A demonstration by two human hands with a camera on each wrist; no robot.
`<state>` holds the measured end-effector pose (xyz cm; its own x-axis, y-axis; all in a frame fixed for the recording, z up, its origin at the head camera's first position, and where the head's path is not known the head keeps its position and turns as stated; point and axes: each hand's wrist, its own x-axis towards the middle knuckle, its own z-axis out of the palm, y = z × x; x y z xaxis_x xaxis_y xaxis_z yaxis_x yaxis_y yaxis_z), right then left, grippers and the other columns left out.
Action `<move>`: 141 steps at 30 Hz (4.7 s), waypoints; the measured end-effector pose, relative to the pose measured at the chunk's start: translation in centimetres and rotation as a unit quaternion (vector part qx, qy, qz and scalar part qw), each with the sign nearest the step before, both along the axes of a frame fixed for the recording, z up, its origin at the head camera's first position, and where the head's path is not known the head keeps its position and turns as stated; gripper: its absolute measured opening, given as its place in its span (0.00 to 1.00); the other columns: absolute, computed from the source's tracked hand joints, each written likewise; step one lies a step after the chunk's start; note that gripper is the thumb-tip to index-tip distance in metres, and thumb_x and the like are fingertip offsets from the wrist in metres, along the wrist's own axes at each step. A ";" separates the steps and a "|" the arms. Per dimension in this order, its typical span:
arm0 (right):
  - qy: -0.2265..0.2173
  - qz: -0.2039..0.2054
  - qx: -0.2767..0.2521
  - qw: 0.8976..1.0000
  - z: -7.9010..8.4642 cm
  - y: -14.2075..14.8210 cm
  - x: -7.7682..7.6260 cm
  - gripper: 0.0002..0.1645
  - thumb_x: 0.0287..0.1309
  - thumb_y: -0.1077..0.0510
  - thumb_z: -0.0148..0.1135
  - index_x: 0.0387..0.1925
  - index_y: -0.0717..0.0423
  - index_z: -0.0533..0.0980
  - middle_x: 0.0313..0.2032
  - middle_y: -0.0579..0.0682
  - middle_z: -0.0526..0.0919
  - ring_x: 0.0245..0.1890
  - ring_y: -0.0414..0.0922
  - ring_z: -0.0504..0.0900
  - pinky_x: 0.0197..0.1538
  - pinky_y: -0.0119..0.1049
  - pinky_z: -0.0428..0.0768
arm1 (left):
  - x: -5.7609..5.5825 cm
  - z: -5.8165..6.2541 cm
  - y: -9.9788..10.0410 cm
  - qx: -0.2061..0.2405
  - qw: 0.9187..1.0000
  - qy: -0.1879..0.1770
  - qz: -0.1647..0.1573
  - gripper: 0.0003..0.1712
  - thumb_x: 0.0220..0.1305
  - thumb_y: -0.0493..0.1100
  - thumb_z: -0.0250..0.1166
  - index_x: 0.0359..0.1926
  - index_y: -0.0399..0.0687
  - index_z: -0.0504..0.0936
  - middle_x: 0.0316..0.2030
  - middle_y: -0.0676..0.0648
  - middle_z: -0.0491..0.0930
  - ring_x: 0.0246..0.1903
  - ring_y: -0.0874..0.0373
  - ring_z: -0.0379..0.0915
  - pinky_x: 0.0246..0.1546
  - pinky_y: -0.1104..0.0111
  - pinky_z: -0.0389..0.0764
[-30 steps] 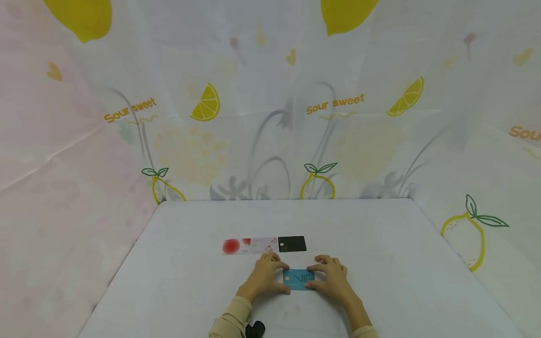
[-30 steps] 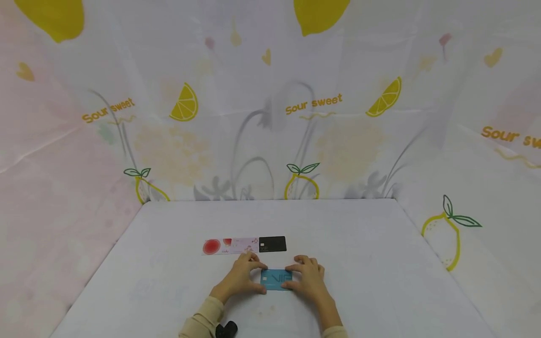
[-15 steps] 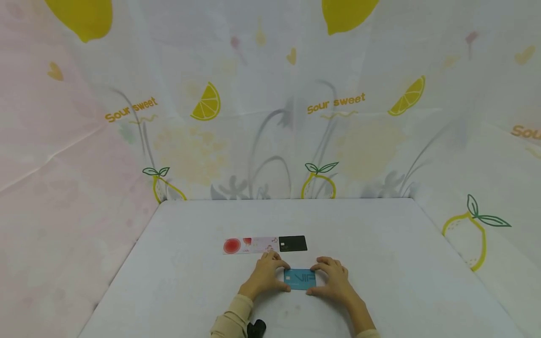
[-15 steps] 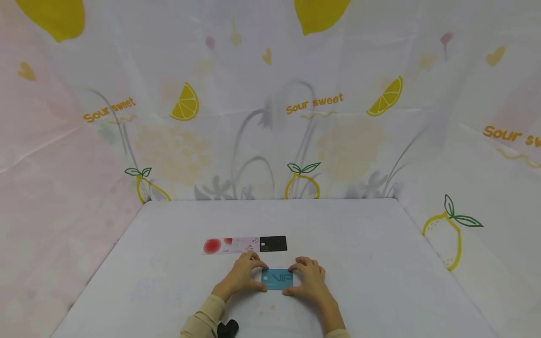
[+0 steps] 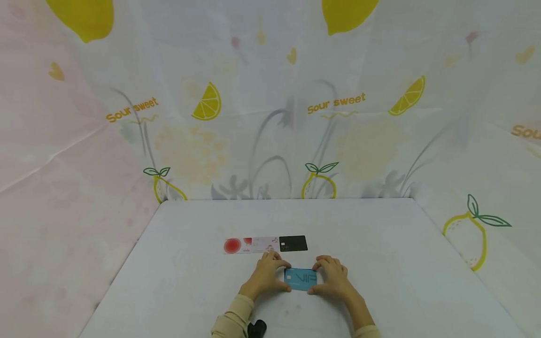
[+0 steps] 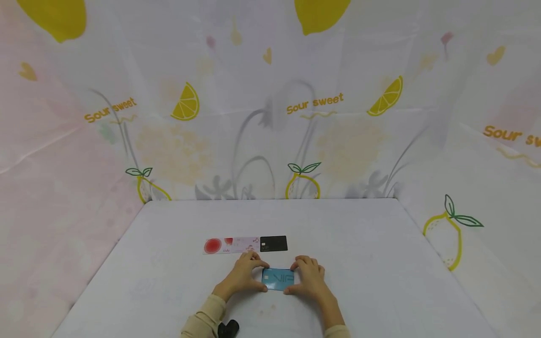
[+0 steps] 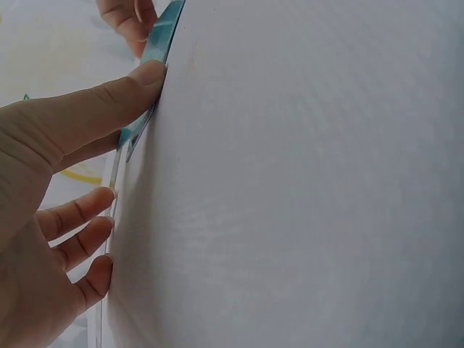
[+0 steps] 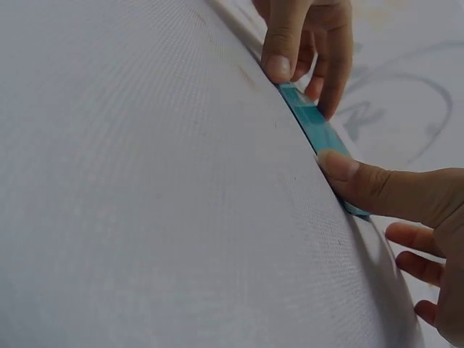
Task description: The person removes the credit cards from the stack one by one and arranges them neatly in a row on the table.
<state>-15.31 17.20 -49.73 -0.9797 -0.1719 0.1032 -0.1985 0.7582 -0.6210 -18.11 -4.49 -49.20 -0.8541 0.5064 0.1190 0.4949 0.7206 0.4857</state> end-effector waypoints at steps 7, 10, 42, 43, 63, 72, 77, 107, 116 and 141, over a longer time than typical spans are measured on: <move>0.000 -0.004 0.004 1.000 0.1 0.0 0.3 0.31 0.22 0.46 0.77 0.33 0.50 0.73 0.51 0.58 0.70 0.53 0.60 0.61 0.50 0.61 0.52 | 0.0 -0.2 0.1 0.003 1.000 0.002 0.002 0.27 0.34 0.55 0.74 0.40 0.56 0.78 0.38 0.51 0.67 0.40 0.55 0.60 0.40 0.60 0.65; 0.001 -0.002 -0.002 1.000 0.1 0.2 0.5 0.33 0.20 0.46 0.77 0.34 0.50 0.73 0.51 0.57 0.70 0.53 0.59 0.61 0.50 0.61 0.52 | 0.0 -0.2 0.2 0.001 1.000 0.004 0.003 0.27 0.33 0.54 0.74 0.40 0.55 0.79 0.38 0.51 0.67 0.41 0.55 0.60 0.40 0.61 0.65; 0.011 0.062 -0.050 0.997 1.5 2.5 -0.3 0.38 0.28 0.45 0.74 0.46 0.56 0.75 0.47 0.53 0.76 0.52 0.56 0.69 0.52 0.57 0.63 | -0.8 0.7 0.2 0.086 0.994 -0.002 -0.067 0.31 0.37 0.52 0.73 0.46 0.45 0.78 0.38 0.53 0.76 0.40 0.58 0.69 0.43 0.66 0.71; 0.012 0.067 -0.051 0.996 1.6 2.6 -0.4 0.38 0.28 0.46 0.74 0.46 0.56 0.75 0.47 0.53 0.76 0.51 0.56 0.69 0.52 0.57 0.63 | -0.9 0.7 0.2 0.088 0.994 0.002 -0.070 0.31 0.37 0.52 0.73 0.46 0.45 0.79 0.38 0.53 0.77 0.40 0.58 0.70 0.43 0.67 0.71; 0.015 0.081 -0.057 0.995 2.9 5.2 -2.0 0.37 0.28 0.47 0.74 0.46 0.56 0.77 0.45 0.53 0.77 0.49 0.57 0.71 0.49 0.54 0.68 | -2.0 0.8 2.1 0.132 0.989 0.050 -0.053 0.34 0.34 0.53 0.74 0.45 0.43 0.79 0.36 0.50 0.78 0.40 0.59 0.67 0.43 0.67 0.70; 0.029 0.069 -0.075 0.994 2.7 5.9 -2.7 0.37 0.29 0.48 0.74 0.47 0.57 0.76 0.45 0.53 0.77 0.48 0.55 0.72 0.48 0.56 0.67 | -3.3 1.7 2.8 0.110 0.990 0.047 -0.074 0.33 0.38 0.52 0.73 0.46 0.40 0.79 0.39 0.48 0.79 0.42 0.56 0.70 0.45 0.66 0.70; 0.029 0.071 -0.081 0.994 3.0 6.2 -3.2 0.39 0.31 0.48 0.74 0.49 0.59 0.74 0.46 0.53 0.76 0.47 0.55 0.72 0.46 0.60 0.66 | -3.7 2.0 3.2 0.113 0.990 0.055 -0.068 0.33 0.38 0.52 0.73 0.46 0.41 0.78 0.42 0.48 0.78 0.43 0.56 0.70 0.46 0.65 0.70; 0.027 0.068 -0.083 0.994 2.7 8.0 -7.3 0.37 0.33 0.53 0.74 0.49 0.63 0.73 0.48 0.61 0.74 0.51 0.61 0.68 0.50 0.58 0.65 | -7.2 2.0 6.2 -0.004 0.997 0.078 0.019 0.34 0.35 0.59 0.72 0.47 0.53 0.78 0.45 0.45 0.70 0.48 0.49 0.59 0.45 0.56 0.64; 0.018 0.068 -0.068 0.995 2.2 8.4 -8.1 0.37 0.33 0.52 0.74 0.49 0.63 0.74 0.49 0.63 0.71 0.52 0.62 0.66 0.51 0.58 0.63 | -7.8 1.8 6.6 -0.006 0.998 0.061 0.028 0.34 0.34 0.59 0.72 0.47 0.54 0.79 0.45 0.43 0.69 0.47 0.49 0.58 0.42 0.58 0.62; -0.030 0.027 0.083 0.996 0.9 8.7 -10.2 0.38 0.34 0.43 0.71 0.51 0.53 0.74 0.54 0.61 0.68 0.51 0.67 0.61 0.41 0.63 0.59 | -8.5 1.1 7.8 -0.062 0.995 0.017 0.073 0.34 0.35 0.62 0.71 0.47 0.57 0.78 0.44 0.42 0.66 0.46 0.48 0.56 0.39 0.57 0.59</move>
